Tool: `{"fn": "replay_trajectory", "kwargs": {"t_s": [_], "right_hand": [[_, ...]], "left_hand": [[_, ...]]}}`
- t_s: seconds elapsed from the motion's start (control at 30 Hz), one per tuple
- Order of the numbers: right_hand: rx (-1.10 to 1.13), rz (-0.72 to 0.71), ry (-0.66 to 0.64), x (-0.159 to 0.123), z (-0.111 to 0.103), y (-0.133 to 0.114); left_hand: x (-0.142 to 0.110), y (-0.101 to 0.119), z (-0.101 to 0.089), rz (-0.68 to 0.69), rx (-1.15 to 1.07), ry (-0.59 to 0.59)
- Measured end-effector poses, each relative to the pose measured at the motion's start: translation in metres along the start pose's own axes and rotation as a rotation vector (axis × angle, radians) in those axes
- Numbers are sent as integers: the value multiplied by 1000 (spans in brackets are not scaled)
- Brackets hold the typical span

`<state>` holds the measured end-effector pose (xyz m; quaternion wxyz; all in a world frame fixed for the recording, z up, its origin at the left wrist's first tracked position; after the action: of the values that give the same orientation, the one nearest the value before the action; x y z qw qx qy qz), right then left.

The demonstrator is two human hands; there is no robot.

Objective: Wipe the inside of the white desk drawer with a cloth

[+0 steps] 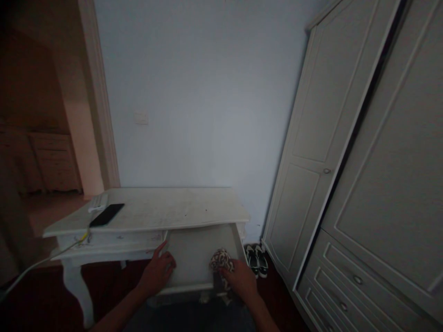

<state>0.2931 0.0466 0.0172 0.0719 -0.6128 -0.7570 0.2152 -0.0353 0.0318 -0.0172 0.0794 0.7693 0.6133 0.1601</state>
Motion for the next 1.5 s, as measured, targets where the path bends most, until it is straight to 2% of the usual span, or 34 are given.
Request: {"fn": "replay_trajectory", "kwargs": {"t_s": [0.1, 0.23, 0.37, 0.47, 0.53, 0.6, 0.73, 0.97, 1.17, 1.27, 1.33, 1.43, 1.5], "right_hand": [[-61, 64, 79, -3, 1, -6], [-101, 40, 118, -4, 36, -63], [-31, -93, 123, -1, 73, -127], [14, -145, 87, 1, 84, -147], [25, -164, 63, 3, 83, -146], [27, -157, 51, 4, 77, -134], [23, -82, 43, 3, 57, -95], [57, 13, 15, 3, 15, -25], [135, 64, -32, 17, 7, 10], [116, 64, -16, 19, 9, 11], [74, 91, 16, 17, 15, 0], [29, 101, 54, 13, 35, -41], [36, 14, 77, 12, 56, -80]], "left_hand": [[0, -1, 3, 18, 14, 25], [0, -3, 4, 15, 30, 37], [-4, -7, 5, -12, -5, -28], [-6, -9, 4, -28, -26, -51], [-5, -7, 3, -16, -6, -82], [-3, -3, 2, -3, 21, -93], [-1, 1, -2, -12, 26, -31], [-1, -3, 4, 4, 15, 2], [0, -4, 8, -6, 13, 13], [1, -2, 7, -6, 12, 10], [1, -1, 6, -7, 15, 6], [0, 0, 4, -23, 14, -4], [-1, -2, 4, -23, 8, -15]]}}
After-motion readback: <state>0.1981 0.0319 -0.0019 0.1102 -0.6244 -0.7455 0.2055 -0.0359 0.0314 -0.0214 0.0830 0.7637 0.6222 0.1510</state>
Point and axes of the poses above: each hand's wrist, its own x-axis towards the middle knuckle, its own z-axis out of the palm, y = z × x, the point moved 4 cm from there along x, towards the middle knuckle, and after that the axes turned 9 degrees about -y, right-handed, at the moved point
